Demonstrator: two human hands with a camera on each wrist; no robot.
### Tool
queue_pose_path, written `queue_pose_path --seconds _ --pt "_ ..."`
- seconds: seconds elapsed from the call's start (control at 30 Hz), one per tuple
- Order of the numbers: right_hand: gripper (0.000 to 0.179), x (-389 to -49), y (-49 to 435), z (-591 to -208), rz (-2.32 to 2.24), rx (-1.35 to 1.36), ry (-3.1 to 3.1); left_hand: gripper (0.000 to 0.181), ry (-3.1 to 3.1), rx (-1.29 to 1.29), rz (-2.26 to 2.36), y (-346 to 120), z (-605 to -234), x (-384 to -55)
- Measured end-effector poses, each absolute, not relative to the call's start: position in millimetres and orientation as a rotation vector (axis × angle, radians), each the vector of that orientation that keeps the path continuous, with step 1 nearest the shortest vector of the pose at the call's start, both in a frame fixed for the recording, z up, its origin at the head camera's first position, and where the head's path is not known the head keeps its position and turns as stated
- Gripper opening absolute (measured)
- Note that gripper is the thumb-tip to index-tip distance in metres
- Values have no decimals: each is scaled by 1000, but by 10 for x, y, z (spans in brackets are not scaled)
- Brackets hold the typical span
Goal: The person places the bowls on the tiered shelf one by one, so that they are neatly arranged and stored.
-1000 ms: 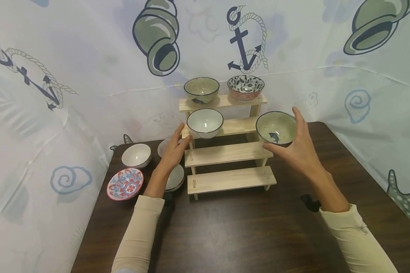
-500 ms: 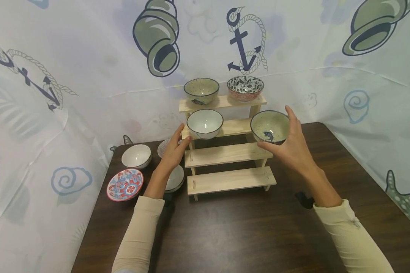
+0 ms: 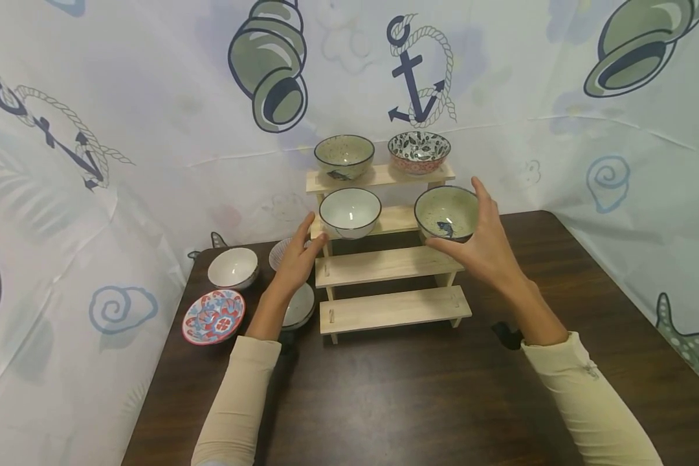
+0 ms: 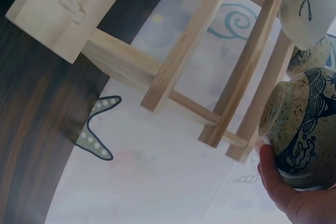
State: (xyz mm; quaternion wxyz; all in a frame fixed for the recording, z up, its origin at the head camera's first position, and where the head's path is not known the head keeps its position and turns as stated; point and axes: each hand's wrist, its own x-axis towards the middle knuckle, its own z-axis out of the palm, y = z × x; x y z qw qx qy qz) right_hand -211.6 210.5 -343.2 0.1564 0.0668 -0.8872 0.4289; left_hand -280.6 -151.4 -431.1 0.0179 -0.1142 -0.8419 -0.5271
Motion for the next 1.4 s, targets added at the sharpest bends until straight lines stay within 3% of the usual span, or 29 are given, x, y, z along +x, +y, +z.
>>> queue_pose_path --seconds 1.4 --pt "127 -2597 1921 -3494 1274 211 -2598 79 -2599 -317 -1672 -1483 -4283 -2835"
